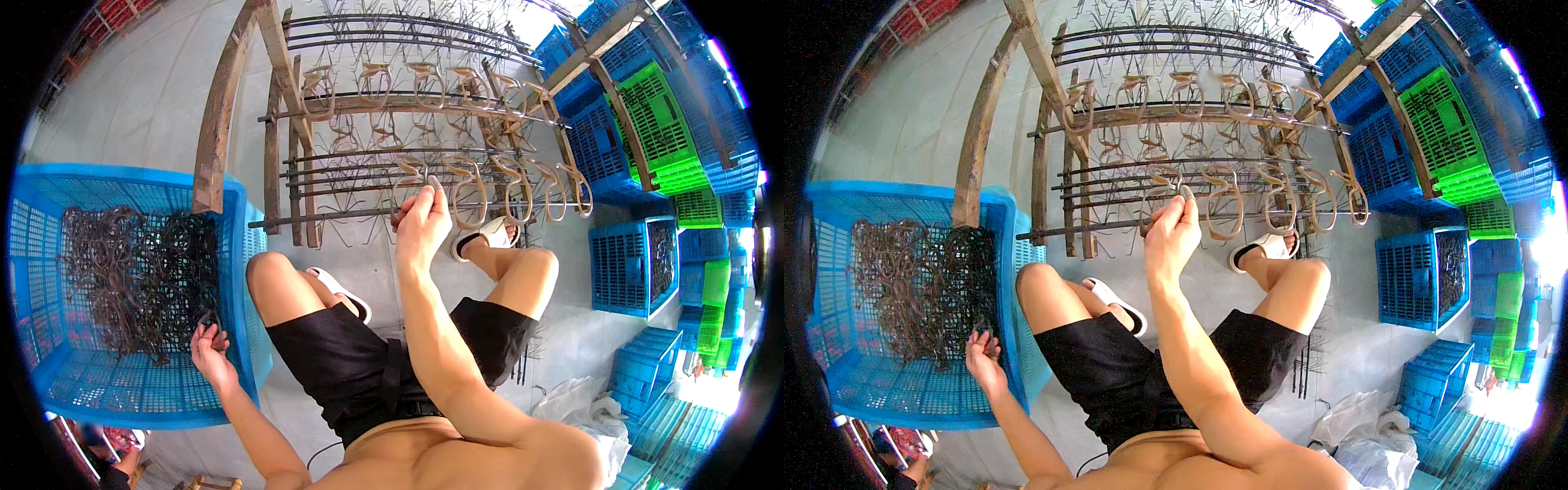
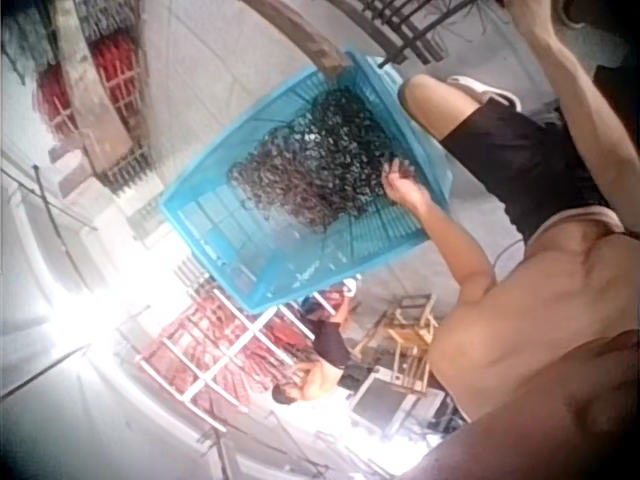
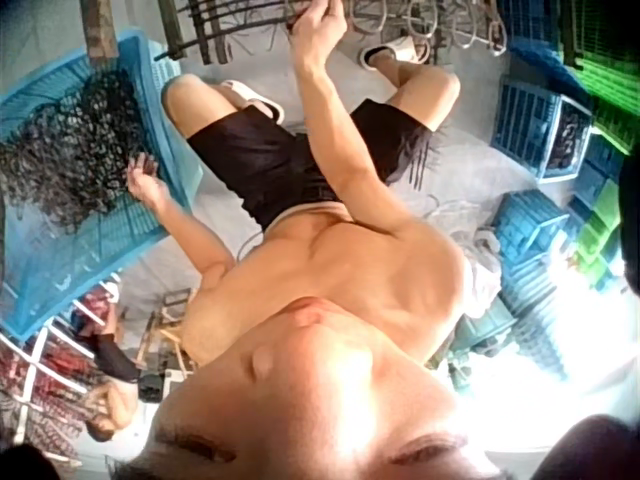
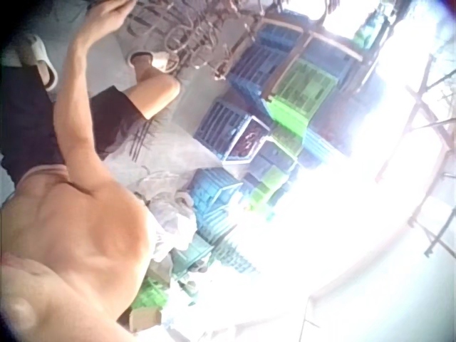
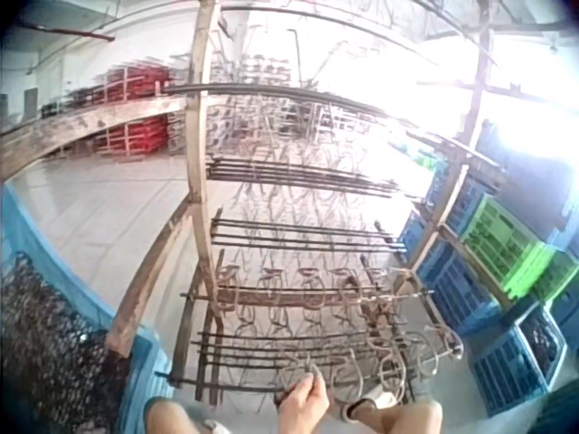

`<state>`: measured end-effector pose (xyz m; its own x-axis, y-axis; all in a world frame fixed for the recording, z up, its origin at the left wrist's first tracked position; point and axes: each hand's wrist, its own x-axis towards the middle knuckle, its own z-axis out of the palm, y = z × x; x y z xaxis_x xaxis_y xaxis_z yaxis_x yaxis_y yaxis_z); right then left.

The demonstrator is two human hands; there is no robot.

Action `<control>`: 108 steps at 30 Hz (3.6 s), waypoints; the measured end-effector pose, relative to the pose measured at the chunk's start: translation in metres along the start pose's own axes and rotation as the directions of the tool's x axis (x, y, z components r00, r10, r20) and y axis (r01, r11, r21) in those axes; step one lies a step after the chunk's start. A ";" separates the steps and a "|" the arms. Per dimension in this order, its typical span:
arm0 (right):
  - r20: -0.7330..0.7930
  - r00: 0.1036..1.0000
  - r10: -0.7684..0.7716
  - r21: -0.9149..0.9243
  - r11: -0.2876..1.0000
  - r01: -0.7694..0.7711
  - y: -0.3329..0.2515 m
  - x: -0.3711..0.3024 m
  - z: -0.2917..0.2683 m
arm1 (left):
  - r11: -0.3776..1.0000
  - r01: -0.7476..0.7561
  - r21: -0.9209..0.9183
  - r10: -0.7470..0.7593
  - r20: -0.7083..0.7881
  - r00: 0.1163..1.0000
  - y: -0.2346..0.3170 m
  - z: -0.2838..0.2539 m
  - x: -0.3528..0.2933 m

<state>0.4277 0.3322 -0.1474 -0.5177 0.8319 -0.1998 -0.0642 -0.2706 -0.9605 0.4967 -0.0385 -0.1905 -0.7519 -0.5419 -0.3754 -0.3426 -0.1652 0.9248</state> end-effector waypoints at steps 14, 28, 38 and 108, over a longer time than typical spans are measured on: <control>0.100 0.984 -0.145 -0.136 0.978 0.157 0.003 -0.001 -0.001 | 0.983 -0.161 -0.092 0.170 0.100 0.980 -0.001 0.023 -0.004; 0.241 0.949 -0.203 -0.453 0.841 0.295 0.008 0.013 -0.019 | 0.967 -0.174 -0.186 0.194 0.093 0.977 0.017 0.049 -0.015; 0.737 0.493 -0.462 -0.353 0.360 0.864 -0.059 -0.073 -0.030 | 0.996 -0.082 -0.024 0.066 0.826 0.560 0.048 0.083 -0.072; 0.155 0.988 0.018 -0.037 0.999 -0.013 0.026 -0.066 0.047 | 0.906 -0.280 0.316 0.246 0.145 0.958 0.025 0.045 0.042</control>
<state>0.4197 0.2477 -0.1498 -0.6450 0.7414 -0.1849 -0.0263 -0.2634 -0.9643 0.4311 -0.0288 -0.1862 -0.8864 -0.4409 -0.1410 -0.2778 0.2629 0.9240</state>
